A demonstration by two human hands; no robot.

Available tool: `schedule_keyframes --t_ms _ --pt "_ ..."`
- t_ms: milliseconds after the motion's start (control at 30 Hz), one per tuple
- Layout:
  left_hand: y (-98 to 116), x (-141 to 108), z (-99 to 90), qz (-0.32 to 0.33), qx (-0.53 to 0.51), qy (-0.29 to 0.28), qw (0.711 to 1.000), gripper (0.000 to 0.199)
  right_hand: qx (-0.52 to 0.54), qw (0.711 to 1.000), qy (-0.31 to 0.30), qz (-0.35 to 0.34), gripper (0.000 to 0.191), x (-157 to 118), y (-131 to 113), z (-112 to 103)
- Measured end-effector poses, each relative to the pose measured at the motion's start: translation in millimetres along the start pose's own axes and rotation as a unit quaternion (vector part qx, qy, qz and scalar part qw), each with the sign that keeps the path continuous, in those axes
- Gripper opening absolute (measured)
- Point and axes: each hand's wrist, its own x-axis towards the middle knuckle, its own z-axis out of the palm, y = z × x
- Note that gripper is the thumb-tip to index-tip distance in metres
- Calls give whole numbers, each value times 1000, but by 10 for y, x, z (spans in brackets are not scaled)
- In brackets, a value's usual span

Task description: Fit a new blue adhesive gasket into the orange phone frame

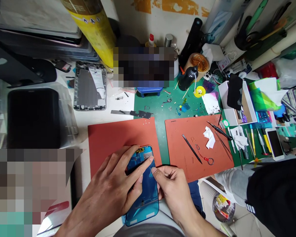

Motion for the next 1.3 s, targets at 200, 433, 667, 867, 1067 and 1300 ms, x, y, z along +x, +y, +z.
schedule_keyframes --t_ms 200,433,667,867,1067,1300 --pt "-11 0 5 0 -5 11 1000 44 -11 1000 -20 5 61 -41 57 -47" --pt "-20 -10 18 1 1 8 1000 44 8 1000 -12 22 63 -85 169 -84" --pt "-14 -6 1 17 18 12 1000 45 19 1000 -12 20 64 -64 172 -79" --pt "-11 -12 -5 16 21 6 1000 45 35 999 -14 22 62 -57 144 -64" --pt "12 -18 -36 25 14 5 1000 43 54 998 -20 23 61 -58 138 -58" --pt "27 -27 -44 30 2 2 1000 42 31 999 -14 18 63 -48 162 -78"
